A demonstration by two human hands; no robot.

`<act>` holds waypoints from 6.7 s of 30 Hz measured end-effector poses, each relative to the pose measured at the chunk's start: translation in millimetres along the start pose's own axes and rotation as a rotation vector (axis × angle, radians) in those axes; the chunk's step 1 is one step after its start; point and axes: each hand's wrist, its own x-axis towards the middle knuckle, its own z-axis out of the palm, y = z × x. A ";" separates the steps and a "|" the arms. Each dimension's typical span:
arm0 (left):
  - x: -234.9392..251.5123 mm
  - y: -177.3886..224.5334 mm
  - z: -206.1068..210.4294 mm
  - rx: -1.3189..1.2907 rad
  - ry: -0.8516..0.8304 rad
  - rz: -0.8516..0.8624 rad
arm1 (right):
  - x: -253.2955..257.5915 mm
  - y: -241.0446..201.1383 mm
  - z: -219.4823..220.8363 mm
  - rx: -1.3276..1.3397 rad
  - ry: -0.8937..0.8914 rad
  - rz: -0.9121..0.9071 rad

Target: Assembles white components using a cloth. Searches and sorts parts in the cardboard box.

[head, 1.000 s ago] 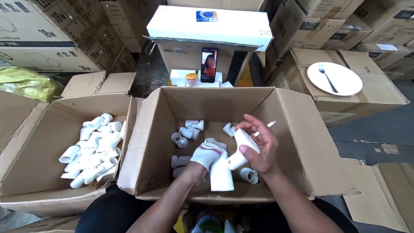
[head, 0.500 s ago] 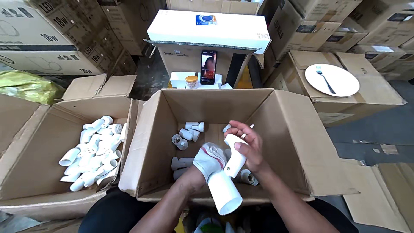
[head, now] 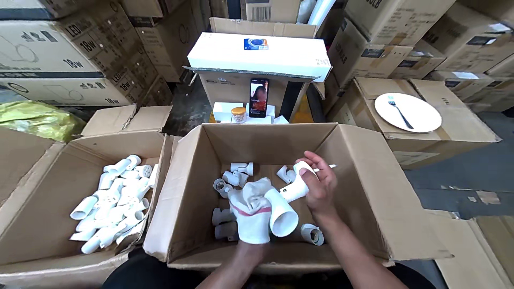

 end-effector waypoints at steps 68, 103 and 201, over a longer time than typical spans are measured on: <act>42.7 -16.6 -30.1 0.463 -0.284 0.011 | -47.4 -9.2 3.4 -0.350 -0.333 -0.239; 9.1 -21.1 -15.8 0.380 -0.506 -0.244 | -21.1 -23.7 13.0 0.108 0.041 0.225; 38.3 -11.2 -36.9 0.600 -0.930 -0.116 | -5.0 -24.8 -19.2 0.058 -0.326 0.360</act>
